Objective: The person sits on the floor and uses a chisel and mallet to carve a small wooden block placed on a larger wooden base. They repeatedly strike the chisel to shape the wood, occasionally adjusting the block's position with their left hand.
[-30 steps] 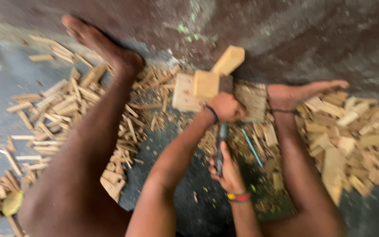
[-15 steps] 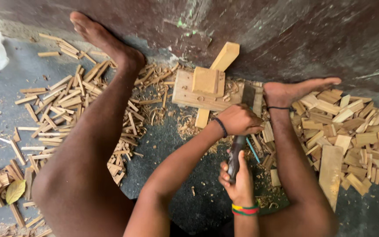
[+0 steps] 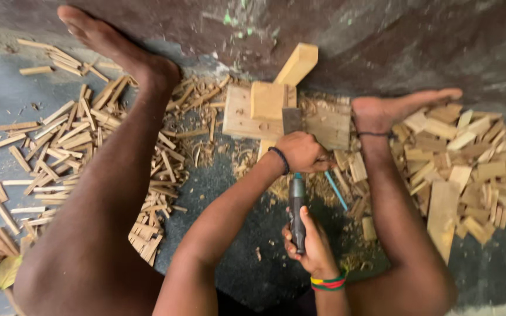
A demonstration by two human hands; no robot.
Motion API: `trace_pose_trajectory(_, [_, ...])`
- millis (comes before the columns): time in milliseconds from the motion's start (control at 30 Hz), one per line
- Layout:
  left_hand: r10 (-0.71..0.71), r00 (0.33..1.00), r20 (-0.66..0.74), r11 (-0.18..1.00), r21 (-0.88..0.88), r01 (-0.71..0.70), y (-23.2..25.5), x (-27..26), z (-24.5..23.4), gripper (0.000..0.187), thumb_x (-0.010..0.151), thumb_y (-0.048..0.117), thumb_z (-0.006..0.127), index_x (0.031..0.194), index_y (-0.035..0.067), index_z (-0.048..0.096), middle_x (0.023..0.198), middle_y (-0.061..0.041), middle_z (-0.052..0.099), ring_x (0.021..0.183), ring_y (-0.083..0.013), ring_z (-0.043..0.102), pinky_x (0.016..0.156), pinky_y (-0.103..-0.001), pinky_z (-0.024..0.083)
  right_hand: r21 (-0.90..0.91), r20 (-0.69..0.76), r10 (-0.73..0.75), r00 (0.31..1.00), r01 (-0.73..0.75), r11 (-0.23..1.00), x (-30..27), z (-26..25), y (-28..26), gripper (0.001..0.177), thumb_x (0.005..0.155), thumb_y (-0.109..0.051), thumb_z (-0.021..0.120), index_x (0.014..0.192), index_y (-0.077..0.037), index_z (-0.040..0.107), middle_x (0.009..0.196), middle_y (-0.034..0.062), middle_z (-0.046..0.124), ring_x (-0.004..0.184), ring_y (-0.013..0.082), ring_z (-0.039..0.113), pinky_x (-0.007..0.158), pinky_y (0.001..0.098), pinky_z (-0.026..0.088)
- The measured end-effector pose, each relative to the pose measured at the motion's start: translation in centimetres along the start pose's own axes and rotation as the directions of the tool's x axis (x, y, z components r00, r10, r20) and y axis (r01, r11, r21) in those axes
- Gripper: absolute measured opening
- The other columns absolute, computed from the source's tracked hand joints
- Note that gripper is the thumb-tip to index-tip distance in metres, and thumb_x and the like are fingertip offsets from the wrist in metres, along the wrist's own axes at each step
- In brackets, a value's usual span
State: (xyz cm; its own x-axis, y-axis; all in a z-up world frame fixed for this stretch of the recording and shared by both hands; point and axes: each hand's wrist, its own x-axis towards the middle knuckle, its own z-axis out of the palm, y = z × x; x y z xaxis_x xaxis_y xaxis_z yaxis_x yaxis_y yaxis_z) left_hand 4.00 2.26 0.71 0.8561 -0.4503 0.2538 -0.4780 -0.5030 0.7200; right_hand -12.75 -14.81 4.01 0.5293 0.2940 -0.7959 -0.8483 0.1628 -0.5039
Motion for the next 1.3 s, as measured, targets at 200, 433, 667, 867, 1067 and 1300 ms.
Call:
trace_pose_trajectory(200, [-0.045,0.999,0.031,0.993,0.108,0.041,-2.3,1.8,-1.7,0.044,0.089,0.055,0.067,0.074,0.015,0.076,0.068,-0.017,0.070,0.067,-0.0389,0.070,0.067,-0.049,0.057,-0.023,0.024,0.007,1.000,-0.006,1.000,2.1,2.5,-1.8,0.050,0.098,-0.059,0.048,0.119,-0.014,0.053,0.067,0.0063,0.055,0.044,0.0137,0.049,0.035,0.0260,0.034])
trace_pose_trajectory(433, [-0.027,0.999,-0.016,0.988,0.154,0.030,-4.3,3.5,-2.0,0.041,0.090,0.050,0.065,0.069,0.015,0.074,0.068,-0.013,0.072,0.065,-0.0361,0.070,0.066,-0.048,0.056,0.036,0.070,-0.064,0.995,0.061,0.997,4.5,4.6,-2.3,0.046,0.098,-0.059,0.049,0.112,-0.015,0.054,0.067,0.0044,0.055,0.045,0.0125,0.048,0.036,0.0250,0.034])
trace_pose_trajectory(667, [0.084,0.893,-0.443,0.985,0.172,-0.007,-2.5,-2.0,-2.8,0.032,0.098,0.037,0.068,0.079,0.011,0.068,0.077,-0.011,0.070,0.075,-0.0323,0.069,0.076,-0.045,0.056,0.344,0.177,-0.126,0.976,0.058,0.937,5.0,2.7,-1.2,0.051,0.099,-0.062,0.049,0.116,-0.014,0.057,0.070,0.0038,0.055,0.047,0.0100,0.048,0.037,0.0226,0.035])
trace_pose_trajectory(867, [-0.177,0.840,-0.513,0.939,0.168,0.300,-4.9,-8.2,-5.5,0.028,0.089,0.033,0.076,0.106,0.012,0.070,0.101,-0.010,0.069,0.093,-0.0310,0.066,0.083,-0.045,0.052,0.442,0.035,-0.354,0.935,0.303,0.844,2.6,-4.8,-3.3,0.048,0.099,-0.063,0.050,0.115,-0.018,0.057,0.071,0.0027,0.053,0.050,0.0102,0.049,0.039,0.0227,0.037])
trace_pose_trajectory(1067, [-0.167,0.831,-0.531,0.887,0.288,0.362,-5.6,-7.1,-6.4,0.044,0.091,0.038,0.076,0.126,0.012,0.071,0.119,-0.009,0.063,0.112,-0.0297,0.057,0.103,-0.047,0.041,0.301,-0.175,-0.241,0.955,0.284,0.910,0.8,-7.4,-0.8,0.045,0.100,-0.059,0.051,0.114,-0.017,0.053,0.073,0.0036,0.053,0.051,0.0099,0.047,0.039,0.0235,0.034])
trace_pose_trajectory(1300, [-0.082,0.912,-0.401,0.899,0.365,0.241,-6.7,-5.7,-6.1,0.045,0.089,0.042,0.076,0.129,0.023,0.072,0.121,-0.003,0.066,0.117,-0.0255,0.055,0.116,-0.052,0.030,0.227,-0.172,-0.221,0.960,0.257,0.939,1.3,-5.7,0.6,0.049,0.099,-0.059,0.048,0.123,-0.015,0.051,0.071,0.0054,0.054,0.048,0.0118,0.047,0.038,0.0251,0.035])
